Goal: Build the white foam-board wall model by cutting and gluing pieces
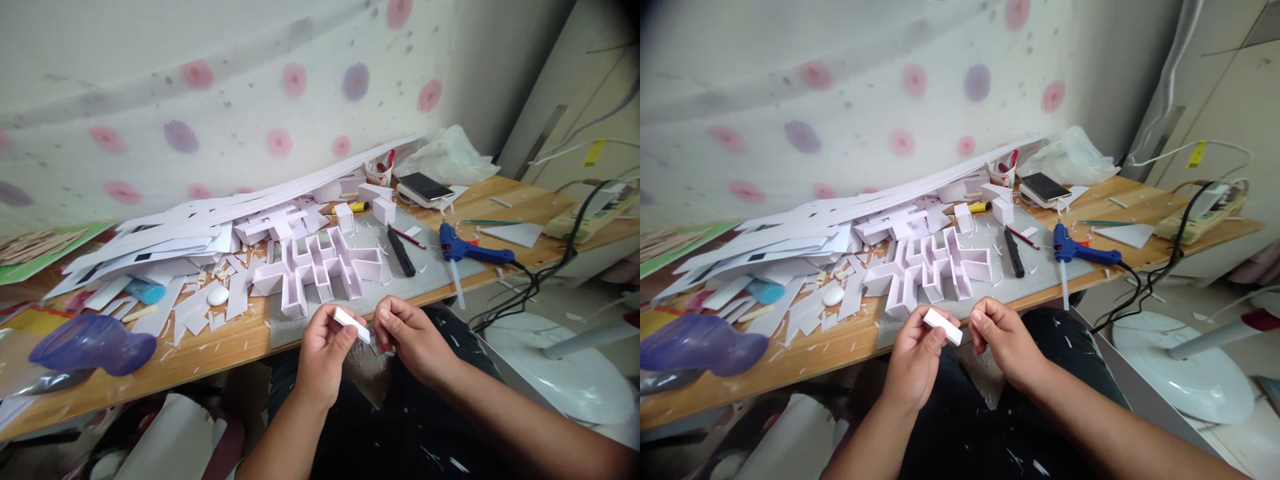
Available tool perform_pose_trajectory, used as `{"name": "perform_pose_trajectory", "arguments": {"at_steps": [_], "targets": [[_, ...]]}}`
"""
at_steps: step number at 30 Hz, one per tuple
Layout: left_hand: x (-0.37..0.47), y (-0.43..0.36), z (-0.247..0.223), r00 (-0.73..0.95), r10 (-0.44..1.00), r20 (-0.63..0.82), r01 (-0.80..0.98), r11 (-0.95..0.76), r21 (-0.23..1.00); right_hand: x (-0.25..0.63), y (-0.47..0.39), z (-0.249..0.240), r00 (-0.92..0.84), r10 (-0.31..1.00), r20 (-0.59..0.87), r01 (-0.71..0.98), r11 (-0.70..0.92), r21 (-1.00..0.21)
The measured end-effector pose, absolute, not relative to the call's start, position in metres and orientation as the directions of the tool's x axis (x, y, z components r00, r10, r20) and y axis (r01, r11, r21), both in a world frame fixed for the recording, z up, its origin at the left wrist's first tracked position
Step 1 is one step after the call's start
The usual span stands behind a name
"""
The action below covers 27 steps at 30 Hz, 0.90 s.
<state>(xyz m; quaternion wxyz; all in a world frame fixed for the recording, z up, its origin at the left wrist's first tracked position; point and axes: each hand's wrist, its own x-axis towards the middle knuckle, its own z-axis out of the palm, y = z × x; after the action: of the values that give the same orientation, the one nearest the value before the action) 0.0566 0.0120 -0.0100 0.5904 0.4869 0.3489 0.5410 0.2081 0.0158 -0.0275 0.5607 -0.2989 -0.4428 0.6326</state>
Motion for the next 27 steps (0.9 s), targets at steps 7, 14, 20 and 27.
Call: {"name": "perform_pose_trajectory", "arguments": {"at_steps": [7, 14, 20, 27], "targets": [[0.058, 0.01, -0.011, 0.183, 0.979, 0.094, -0.284, -0.039, 0.958, 0.212, 0.011, -0.028, -0.166, 0.972, 0.168, -0.33, 0.106, -0.938], [0.057, 0.002, -0.013, 0.185, 0.983, -0.011, -0.263, 0.06, 0.963, 0.217, 0.014, -0.01, -0.102, 0.952, 0.287, -0.114, 0.276, -0.954], [0.056, -0.013, -0.006, 0.088, 0.991, -0.098, -0.244, 0.117, 0.963, 0.272, 0.074, -0.009, 0.214, 0.87, 0.443, 0.584, 0.25, -0.772], [0.049, -0.019, -0.007, 0.047, 0.994, -0.101, -0.222, 0.109, 0.969, 0.286, 0.136, -0.004, 0.07, 0.959, 0.273, 0.901, 0.057, -0.43]]}}
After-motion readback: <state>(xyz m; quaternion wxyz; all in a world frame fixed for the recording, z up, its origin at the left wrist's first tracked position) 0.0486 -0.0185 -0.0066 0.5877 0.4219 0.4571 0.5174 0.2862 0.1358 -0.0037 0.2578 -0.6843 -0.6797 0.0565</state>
